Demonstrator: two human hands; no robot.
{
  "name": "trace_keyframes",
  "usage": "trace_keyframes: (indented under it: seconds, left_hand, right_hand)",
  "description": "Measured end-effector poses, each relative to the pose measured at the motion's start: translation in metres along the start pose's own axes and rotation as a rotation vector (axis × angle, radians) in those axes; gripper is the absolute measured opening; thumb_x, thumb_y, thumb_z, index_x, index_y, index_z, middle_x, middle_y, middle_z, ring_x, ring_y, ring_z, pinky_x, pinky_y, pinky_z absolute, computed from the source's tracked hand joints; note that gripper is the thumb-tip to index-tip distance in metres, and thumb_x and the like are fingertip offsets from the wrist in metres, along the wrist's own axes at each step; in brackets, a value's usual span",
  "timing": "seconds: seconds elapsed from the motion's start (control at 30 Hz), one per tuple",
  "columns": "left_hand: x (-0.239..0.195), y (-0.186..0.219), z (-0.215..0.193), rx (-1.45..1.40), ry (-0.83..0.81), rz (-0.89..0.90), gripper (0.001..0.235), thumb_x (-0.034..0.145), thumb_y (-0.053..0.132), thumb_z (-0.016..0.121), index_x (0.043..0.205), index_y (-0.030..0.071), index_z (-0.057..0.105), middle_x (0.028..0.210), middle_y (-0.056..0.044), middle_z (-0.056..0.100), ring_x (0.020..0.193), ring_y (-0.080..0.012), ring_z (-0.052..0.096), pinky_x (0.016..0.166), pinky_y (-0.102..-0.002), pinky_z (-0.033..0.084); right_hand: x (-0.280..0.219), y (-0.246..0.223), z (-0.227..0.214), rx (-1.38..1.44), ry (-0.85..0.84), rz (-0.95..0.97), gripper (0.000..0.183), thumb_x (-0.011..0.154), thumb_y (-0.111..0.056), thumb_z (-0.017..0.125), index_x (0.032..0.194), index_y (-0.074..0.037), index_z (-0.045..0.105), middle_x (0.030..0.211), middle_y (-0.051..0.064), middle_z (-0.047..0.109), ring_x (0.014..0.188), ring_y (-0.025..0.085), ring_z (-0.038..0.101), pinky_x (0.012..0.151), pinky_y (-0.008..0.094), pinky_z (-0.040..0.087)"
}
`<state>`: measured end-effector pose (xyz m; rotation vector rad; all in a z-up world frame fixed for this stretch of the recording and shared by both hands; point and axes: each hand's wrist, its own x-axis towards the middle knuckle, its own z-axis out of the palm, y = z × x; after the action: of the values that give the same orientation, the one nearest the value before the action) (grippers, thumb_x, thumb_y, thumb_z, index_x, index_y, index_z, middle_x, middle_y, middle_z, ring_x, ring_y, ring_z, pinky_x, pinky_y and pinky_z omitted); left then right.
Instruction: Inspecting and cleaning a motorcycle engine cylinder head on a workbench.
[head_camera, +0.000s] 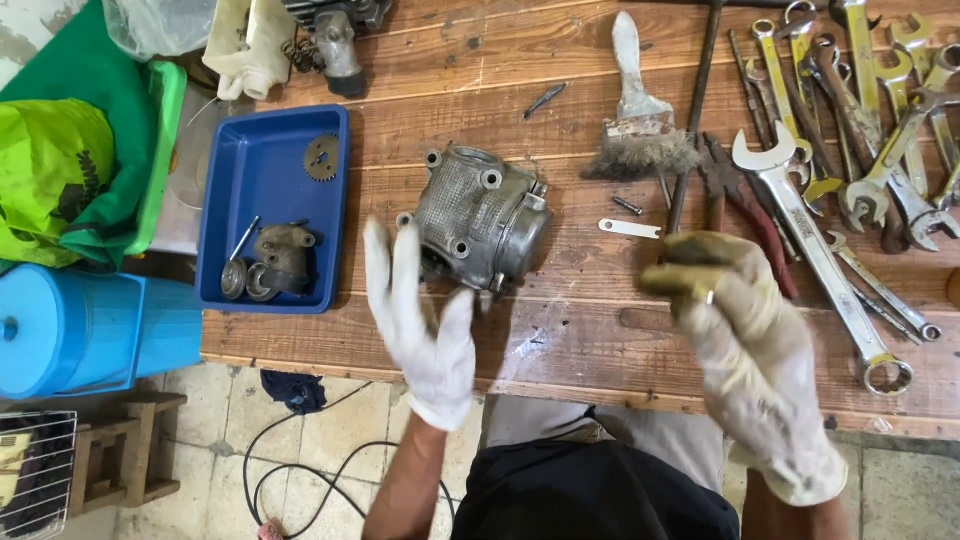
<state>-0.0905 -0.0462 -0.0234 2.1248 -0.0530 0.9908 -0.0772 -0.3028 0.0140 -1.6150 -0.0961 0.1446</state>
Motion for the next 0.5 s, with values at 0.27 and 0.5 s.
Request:
trace_keyframes:
  seconds: [0.27, 0.5]
  left_hand:
    - [-0.059, 0.017, 0.009, -0.628, 0.041, -0.725, 0.028, 0.097, 0.012, 0.066, 0.115, -0.009, 0.07, 0.095, -0.022, 0.077, 0.071, -0.023, 0.073, 0.061, -0.029, 0.061]
    - [-0.07, -0.005, 0.021, -1.097, 0.154, -1.249, 0.028, 0.09, 0.006, 0.074, 0.113, -0.008, 0.07, 0.102, -0.024, 0.077, 0.085, -0.0312, 0.077, 0.068, -0.038, 0.066]
  right_hand:
    - [-0.016, 0.052, 0.05, 0.417, 0.225, -0.076, 0.031, 0.093, -0.027, 0.072, 0.111, -0.001, 0.072, 0.109, 0.009, 0.073, 0.091, 0.015, 0.071, 0.081, 0.022, 0.06]
    - [-0.01, 0.106, 0.09, 0.889, 0.488, 0.225, 0.019, 0.094, 0.004, 0.07, 0.109, -0.007, 0.071, 0.103, 0.006, 0.075, 0.093, 0.017, 0.073, 0.086, 0.03, 0.063]
